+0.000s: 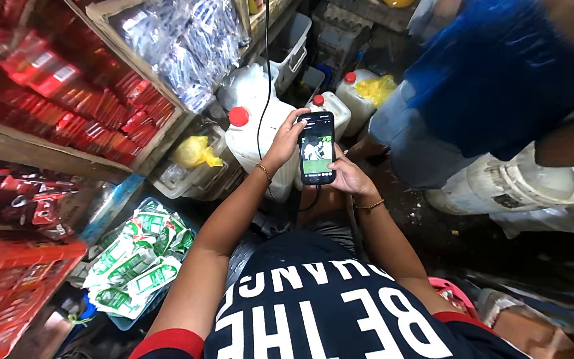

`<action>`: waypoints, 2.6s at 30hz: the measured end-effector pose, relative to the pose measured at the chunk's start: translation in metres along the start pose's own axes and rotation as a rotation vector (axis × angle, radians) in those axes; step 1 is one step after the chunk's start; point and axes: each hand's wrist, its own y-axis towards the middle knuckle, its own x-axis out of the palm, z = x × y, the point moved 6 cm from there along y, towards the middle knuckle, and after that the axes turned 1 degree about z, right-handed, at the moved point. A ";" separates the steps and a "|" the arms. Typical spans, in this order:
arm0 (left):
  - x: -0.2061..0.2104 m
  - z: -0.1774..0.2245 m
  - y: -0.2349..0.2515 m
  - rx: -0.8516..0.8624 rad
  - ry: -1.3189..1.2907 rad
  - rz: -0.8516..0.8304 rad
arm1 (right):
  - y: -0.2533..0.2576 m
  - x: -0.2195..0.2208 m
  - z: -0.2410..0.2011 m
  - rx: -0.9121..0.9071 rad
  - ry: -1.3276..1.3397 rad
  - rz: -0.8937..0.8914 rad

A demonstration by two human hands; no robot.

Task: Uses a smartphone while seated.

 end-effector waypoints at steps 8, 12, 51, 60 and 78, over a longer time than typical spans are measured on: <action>0.000 0.001 0.000 0.003 0.025 -0.013 | 0.001 0.002 -0.002 -0.004 0.016 0.005; 0.000 0.001 0.000 0.005 0.027 -0.012 | 0.002 0.002 -0.002 -0.015 0.035 -0.019; -0.009 0.008 -0.001 0.021 0.013 -0.004 | 0.011 0.003 -0.003 0.018 0.065 -0.025; -0.016 0.007 -0.002 0.024 0.028 0.012 | 0.017 0.007 -0.005 0.015 0.031 -0.028; -0.021 0.008 -0.001 0.032 0.006 0.017 | 0.022 0.008 -0.007 0.011 0.025 -0.055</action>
